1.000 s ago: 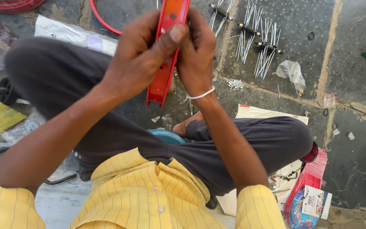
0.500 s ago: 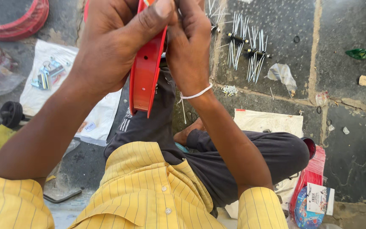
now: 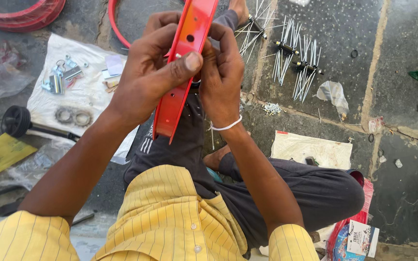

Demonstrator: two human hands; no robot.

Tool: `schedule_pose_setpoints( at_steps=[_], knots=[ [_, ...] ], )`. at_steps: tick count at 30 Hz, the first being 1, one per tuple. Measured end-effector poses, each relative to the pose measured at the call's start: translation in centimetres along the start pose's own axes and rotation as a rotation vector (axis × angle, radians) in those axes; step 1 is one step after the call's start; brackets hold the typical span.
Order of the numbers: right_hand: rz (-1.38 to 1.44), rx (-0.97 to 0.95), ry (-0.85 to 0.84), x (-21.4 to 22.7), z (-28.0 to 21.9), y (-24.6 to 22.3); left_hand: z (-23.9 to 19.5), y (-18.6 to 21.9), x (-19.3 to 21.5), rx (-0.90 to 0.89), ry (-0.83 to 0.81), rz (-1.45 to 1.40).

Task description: The person assembles a red bicycle wheel by inserting metal spokes into the hub and rim, then securing them with small metal nipples. The person works on the ground, surrounded by tools and parts, methodically adding spokes and tightening them by hand.

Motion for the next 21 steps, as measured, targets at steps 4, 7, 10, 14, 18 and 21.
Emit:
schedule_pose_setpoints(
  at_steps=[4,7,10,14,18,21],
  knots=[
    [-0.009,0.168,-0.079,0.0,0.1,0.3,-0.1,0.0,-0.6,0.136,-0.005,-0.062],
    [0.113,0.128,-0.11,0.6,0.4,1.6,0.0,0.1,-0.9,0.234,-0.007,-0.156],
    [0.23,0.069,-0.165,0.8,0.8,2.1,0.4,0.3,-0.9,0.194,0.055,-0.215],
    [0.397,-0.02,-0.211,0.9,1.5,1.8,0.7,0.2,-0.5,0.205,0.127,-0.221],
    [0.427,-0.069,-0.206,1.0,1.9,1.3,0.7,-0.7,0.0,0.311,0.115,-0.014],
    [0.366,-0.075,-0.273,1.3,1.7,0.3,0.8,-0.6,0.1,0.332,0.099,-0.016]
  ],
)
Point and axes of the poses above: each hand's wrist, its own z-axis towards the middle knuckle, its own x-axis out of the back of the hand, y = z × x, the point moved 5 cm from there along z, towards the middle knuckle, and after that the axes turned 9 degrees about -x, right-handed, at the moved point
